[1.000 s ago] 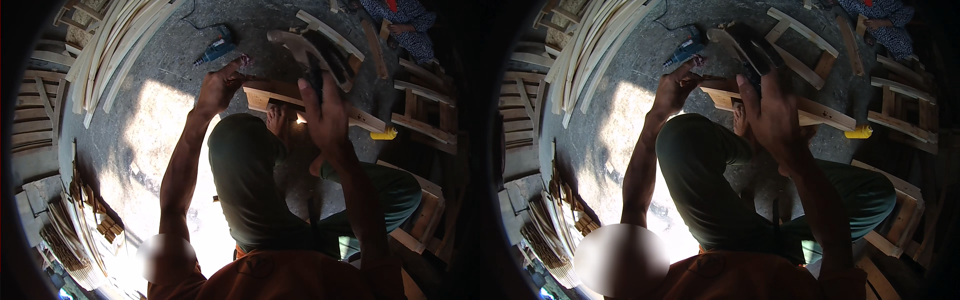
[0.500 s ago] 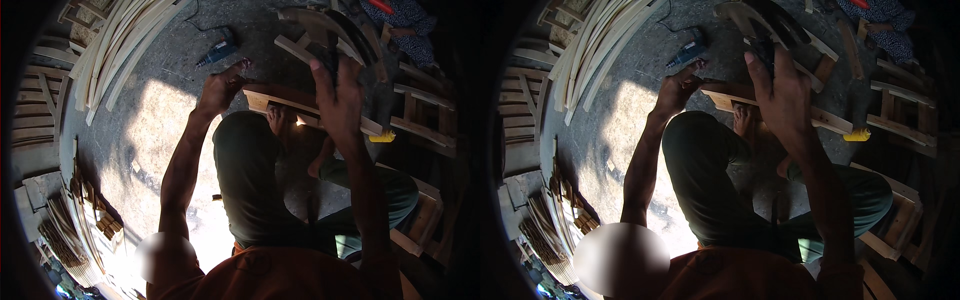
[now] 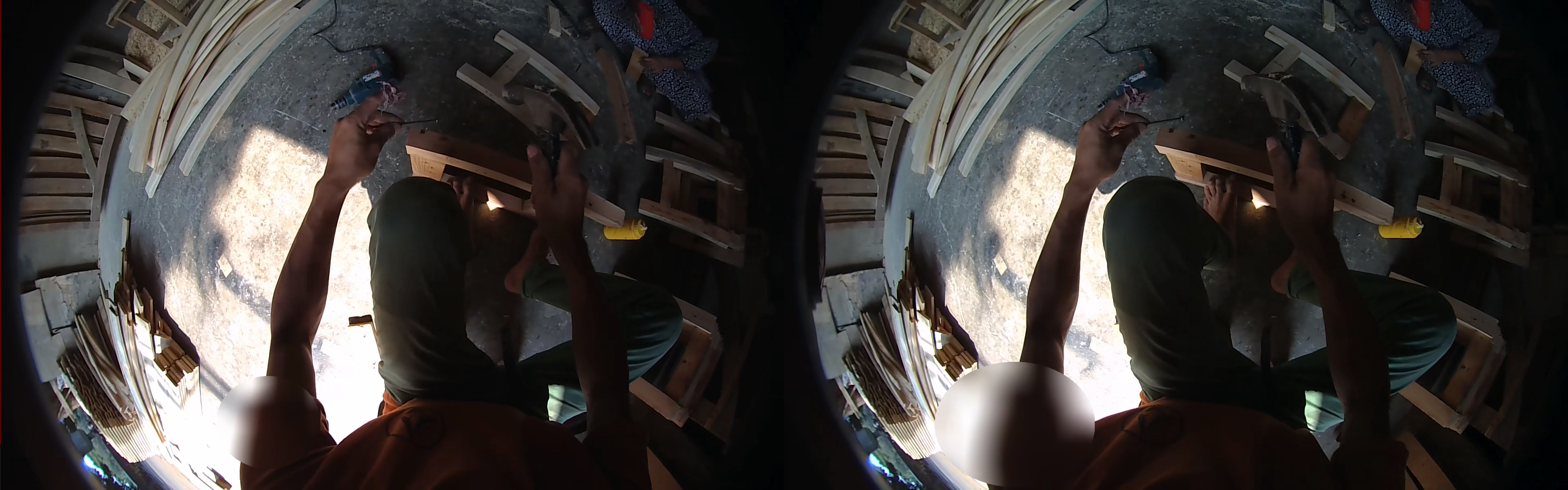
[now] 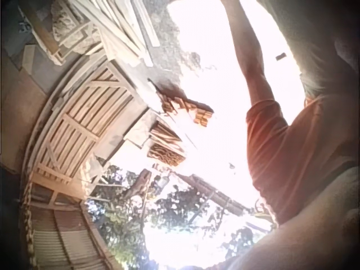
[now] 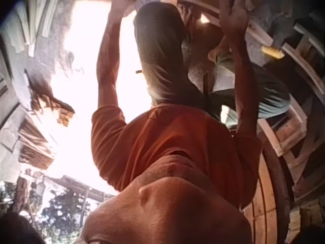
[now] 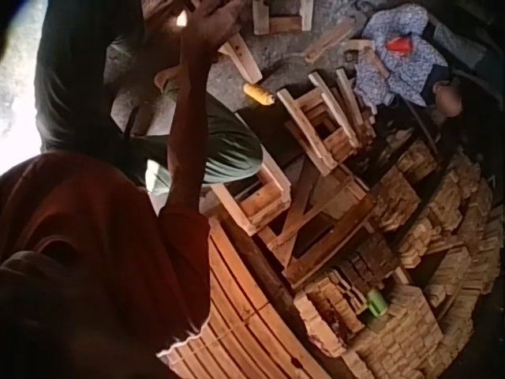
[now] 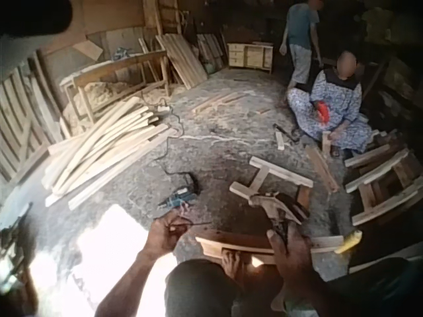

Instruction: Assembling wooden stool frames using glue and a hammer.

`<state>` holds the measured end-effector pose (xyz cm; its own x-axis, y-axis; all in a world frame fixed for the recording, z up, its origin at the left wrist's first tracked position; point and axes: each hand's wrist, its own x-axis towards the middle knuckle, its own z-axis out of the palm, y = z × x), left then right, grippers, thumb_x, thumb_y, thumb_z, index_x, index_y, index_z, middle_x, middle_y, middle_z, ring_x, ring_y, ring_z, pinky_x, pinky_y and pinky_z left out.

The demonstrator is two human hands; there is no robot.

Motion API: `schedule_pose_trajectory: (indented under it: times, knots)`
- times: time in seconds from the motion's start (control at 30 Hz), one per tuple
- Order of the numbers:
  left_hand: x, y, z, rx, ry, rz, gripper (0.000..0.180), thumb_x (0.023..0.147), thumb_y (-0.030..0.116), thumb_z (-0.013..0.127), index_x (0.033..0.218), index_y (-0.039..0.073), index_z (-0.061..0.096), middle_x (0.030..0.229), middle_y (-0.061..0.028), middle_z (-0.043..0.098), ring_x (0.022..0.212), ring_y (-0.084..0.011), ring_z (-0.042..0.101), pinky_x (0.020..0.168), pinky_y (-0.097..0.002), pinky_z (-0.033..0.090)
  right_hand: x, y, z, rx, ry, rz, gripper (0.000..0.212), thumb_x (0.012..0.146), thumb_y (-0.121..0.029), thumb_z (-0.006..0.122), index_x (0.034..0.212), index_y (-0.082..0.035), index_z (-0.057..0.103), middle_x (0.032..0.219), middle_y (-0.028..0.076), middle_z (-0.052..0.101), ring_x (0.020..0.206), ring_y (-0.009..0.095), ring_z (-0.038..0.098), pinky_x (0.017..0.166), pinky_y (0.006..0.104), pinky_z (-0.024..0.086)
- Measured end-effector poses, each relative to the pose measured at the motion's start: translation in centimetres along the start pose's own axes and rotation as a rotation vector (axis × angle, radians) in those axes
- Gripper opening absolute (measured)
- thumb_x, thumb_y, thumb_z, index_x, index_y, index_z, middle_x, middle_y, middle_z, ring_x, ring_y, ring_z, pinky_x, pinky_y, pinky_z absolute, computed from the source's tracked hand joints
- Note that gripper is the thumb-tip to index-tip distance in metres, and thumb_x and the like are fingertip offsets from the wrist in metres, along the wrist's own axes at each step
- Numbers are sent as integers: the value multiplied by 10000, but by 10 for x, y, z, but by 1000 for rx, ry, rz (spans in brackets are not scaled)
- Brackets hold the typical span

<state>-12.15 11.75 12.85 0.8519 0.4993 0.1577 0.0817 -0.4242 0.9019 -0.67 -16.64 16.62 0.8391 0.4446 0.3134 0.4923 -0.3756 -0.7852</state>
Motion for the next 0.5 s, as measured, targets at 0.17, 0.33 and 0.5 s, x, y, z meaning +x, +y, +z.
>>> schedule_pose_trajectory:
  times: [0.17,0.33,0.5]
  knots:
    - [0,-4,0,70,-71,26,446,891,36,693,1318,21,568,989,-141,752,892,-171,727,797,-308,554,-8,14,10,21,-44,58,281,988,-258,622,1041,13,570,726,81,616,654,183,620,602,345,477]
    - [-2,2,5,84,-127,63,447,886,29,694,1316,32,572,976,-156,749,892,-215,738,781,-327,563,-16,15,20,-30,-160,67,354,997,-305,595,1067,39,548,869,199,632,785,330,661,681,423,490]
    - [-4,6,7,113,-161,40,411,910,41,687,1297,-13,559,1009,-155,747,943,-221,726,852,-350,554,-18,11,31,-1,-210,4,341,993,-309,597,1029,26,542,825,210,603,757,356,644,665,446,472]
